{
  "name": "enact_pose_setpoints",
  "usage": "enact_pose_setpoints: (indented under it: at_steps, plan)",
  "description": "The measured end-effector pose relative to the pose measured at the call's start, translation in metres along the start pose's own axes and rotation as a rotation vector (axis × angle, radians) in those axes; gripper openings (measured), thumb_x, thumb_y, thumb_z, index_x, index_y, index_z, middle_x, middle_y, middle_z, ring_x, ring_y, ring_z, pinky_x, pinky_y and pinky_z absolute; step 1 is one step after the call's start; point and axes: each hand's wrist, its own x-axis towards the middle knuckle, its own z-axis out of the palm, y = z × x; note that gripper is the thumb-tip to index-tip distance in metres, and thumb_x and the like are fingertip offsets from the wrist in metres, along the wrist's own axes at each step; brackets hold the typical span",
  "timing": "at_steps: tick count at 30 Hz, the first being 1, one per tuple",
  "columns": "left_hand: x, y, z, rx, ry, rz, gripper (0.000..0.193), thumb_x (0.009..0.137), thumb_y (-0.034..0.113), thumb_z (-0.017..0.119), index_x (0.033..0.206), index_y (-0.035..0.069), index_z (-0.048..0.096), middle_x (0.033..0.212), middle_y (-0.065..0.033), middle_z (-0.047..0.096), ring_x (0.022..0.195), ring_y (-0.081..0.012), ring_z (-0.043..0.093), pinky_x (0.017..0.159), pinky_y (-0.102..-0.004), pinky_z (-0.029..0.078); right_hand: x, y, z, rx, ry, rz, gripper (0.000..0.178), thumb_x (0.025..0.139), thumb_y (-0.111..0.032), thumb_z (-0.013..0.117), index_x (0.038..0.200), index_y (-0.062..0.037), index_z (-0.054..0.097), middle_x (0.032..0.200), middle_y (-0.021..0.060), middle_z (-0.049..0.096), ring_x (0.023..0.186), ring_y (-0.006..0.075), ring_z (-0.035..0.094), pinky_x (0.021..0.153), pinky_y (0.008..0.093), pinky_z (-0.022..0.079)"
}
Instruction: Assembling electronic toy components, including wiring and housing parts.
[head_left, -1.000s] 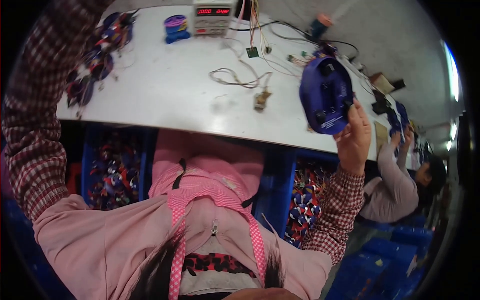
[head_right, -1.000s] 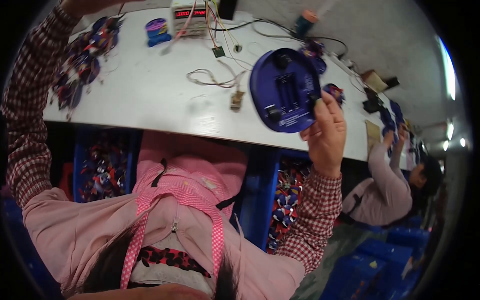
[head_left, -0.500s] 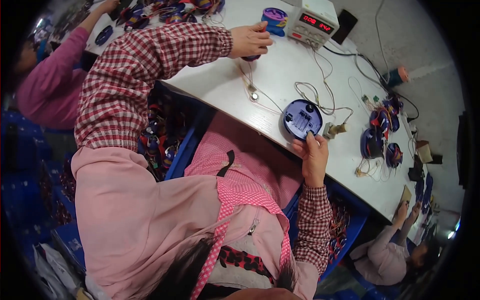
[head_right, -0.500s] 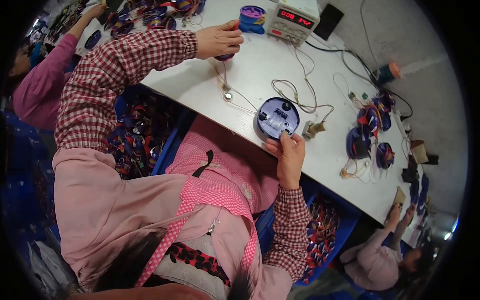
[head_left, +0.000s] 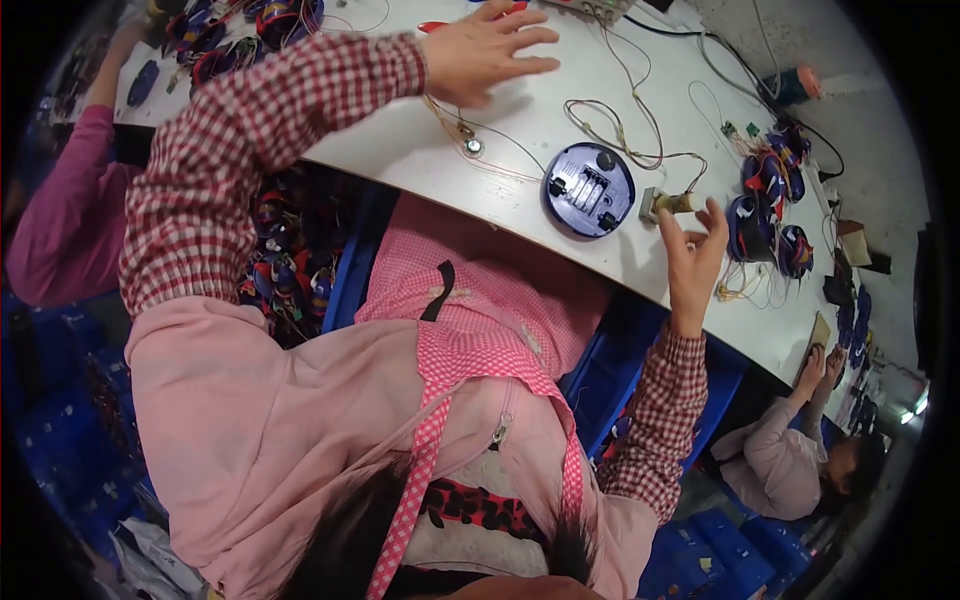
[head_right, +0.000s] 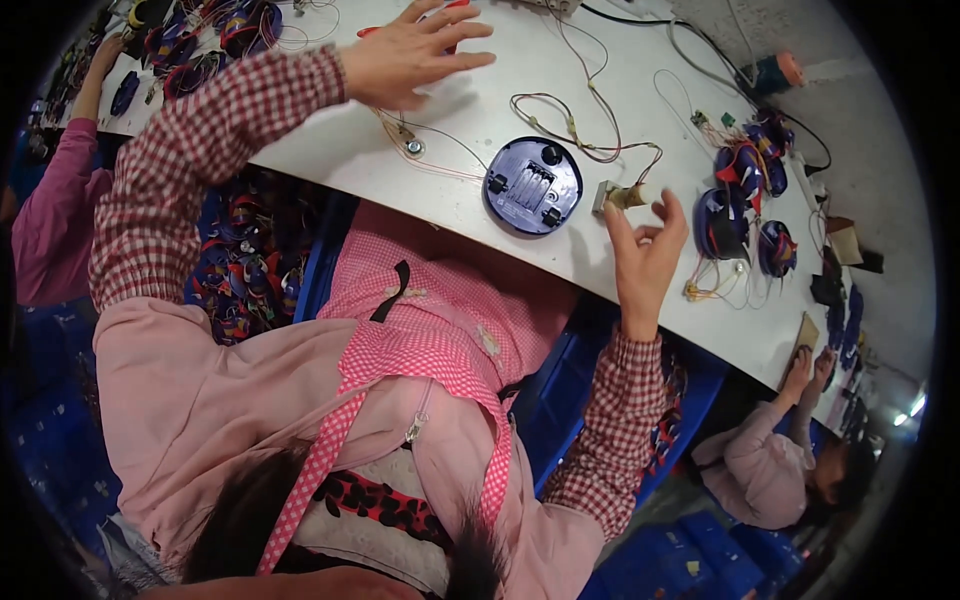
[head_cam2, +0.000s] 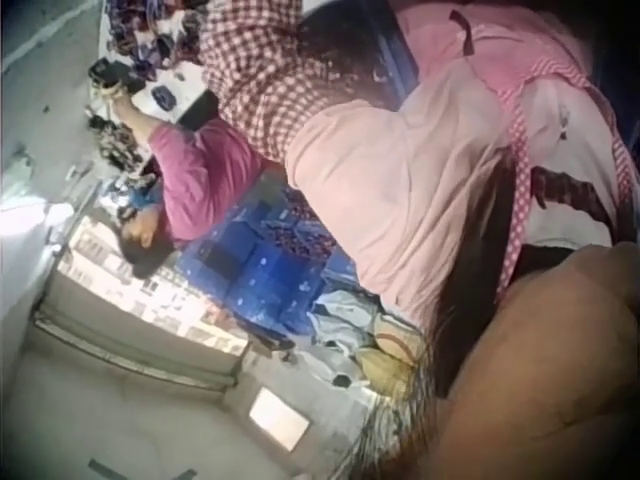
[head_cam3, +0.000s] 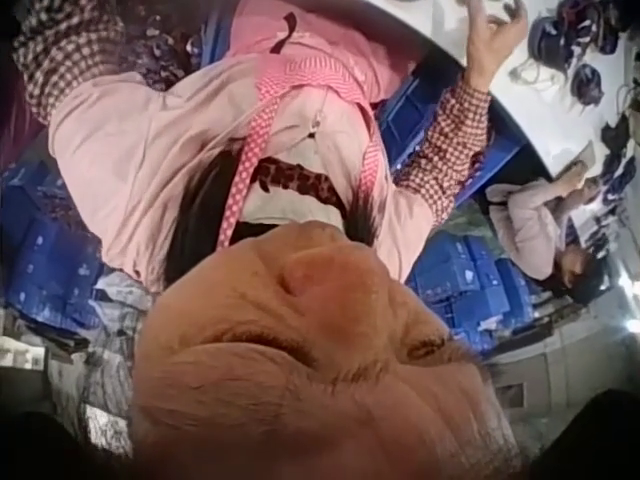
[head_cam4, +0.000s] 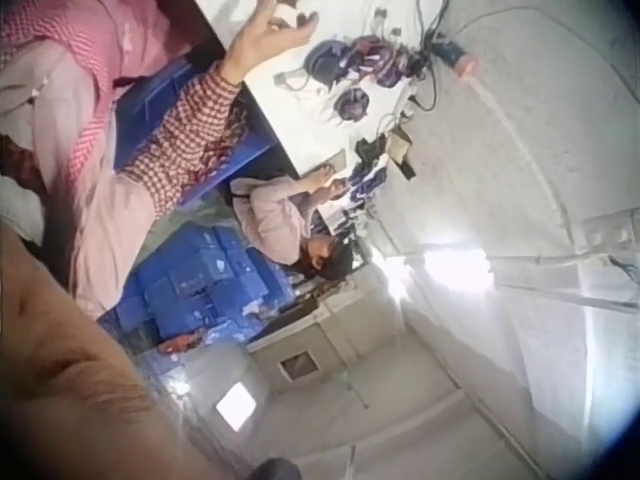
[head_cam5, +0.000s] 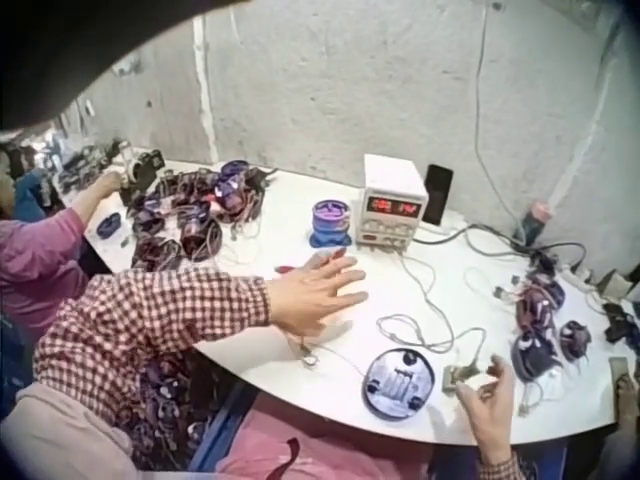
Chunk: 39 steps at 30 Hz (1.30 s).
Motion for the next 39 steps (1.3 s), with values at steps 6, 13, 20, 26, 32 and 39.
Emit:
enact_pose_setpoints:
  at_steps: [6, 13, 20, 26, 32, 39]
  plan:
    - [0.033, 0.085, 0.009, -0.813, -0.199, -0.461, 0.035, 0.085, 0.031, 0.058, 0.108, 0.005, 0.056, 0.097, -0.0189, 0.061, 0.088, -0.0334, 0.060, 0.073, -0.0430, 0.048, 0.026, -0.003, 0.004, 0.170, -0.184, 0.195, 0.027, 0.086, -0.017, 0.066, 0.102, 0.0029, 0.057, 0.085, 0.0057, 0.060, 0.065, 0.0075, 0.056, 0.052, 0.0184, 0.046]
    - [0.040, 0.103, 0.034, -0.942, -0.162, -0.644, 0.028, 0.085, 0.026, 0.056, 0.098, 0.002, 0.055, 0.076, -0.0187, 0.064, 0.073, -0.0369, 0.062, 0.067, -0.0447, 0.049, 0.004, -0.061, 0.027, 0.391, -0.230, 0.129, 0.018, 0.085, -0.009, 0.065, 0.096, 0.0025, 0.058, 0.080, 0.0060, 0.061, 0.063, 0.0088, 0.057, 0.054, 0.0222, 0.048]
    - [0.035, 0.114, 0.035, -0.995, -0.048, -0.688, 0.020, 0.081, 0.017, 0.053, 0.095, 0.001, 0.054, 0.073, -0.0200, 0.062, 0.071, -0.0381, 0.061, 0.066, -0.0458, 0.048, -0.014, -0.057, 0.051, -0.101, -0.166, -0.359, 0.020, 0.080, -0.005, 0.069, 0.095, 0.0017, 0.058, 0.085, 0.0080, 0.060, 0.066, 0.0131, 0.058, 0.057, 0.0251, 0.048]
    - [0.029, 0.114, 0.032, -1.064, 0.012, -0.704, 0.021, 0.079, 0.015, 0.052, 0.095, 0.001, 0.053, 0.072, -0.0215, 0.062, 0.071, -0.0388, 0.062, 0.066, -0.0469, 0.049, -0.020, -0.060, 0.060, -0.140, -0.089, -0.507, 0.022, 0.077, -0.004, 0.071, 0.093, 0.0008, 0.057, 0.084, 0.0101, 0.059, 0.072, 0.0222, 0.058, 0.061, 0.0295, 0.048]
    - [0.030, 0.115, 0.031, -1.093, 0.013, -0.718, 0.024, 0.079, 0.013, 0.051, 0.098, 0.000, 0.053, 0.072, -0.0228, 0.062, 0.071, -0.0391, 0.062, 0.066, -0.0474, 0.049, -0.021, -0.061, 0.063, -0.164, -0.160, -0.490, 0.019, 0.078, -0.004, 0.070, 0.089, 0.0006, 0.056, 0.084, 0.0113, 0.059, 0.069, 0.0230, 0.057, 0.059, 0.0297, 0.047]
    - [0.032, 0.123, 0.021, -1.080, -0.005, -0.740, 0.023, 0.079, 0.011, 0.049, 0.099, 0.000, 0.053, 0.072, -0.0236, 0.062, 0.071, -0.0396, 0.062, 0.065, -0.0477, 0.049, -0.013, -0.065, 0.054, -0.151, -0.337, -0.295, 0.016, 0.082, -0.008, 0.066, 0.087, 0.0008, 0.054, 0.080, 0.0122, 0.058, 0.064, 0.0208, 0.056, 0.058, 0.0292, 0.046]
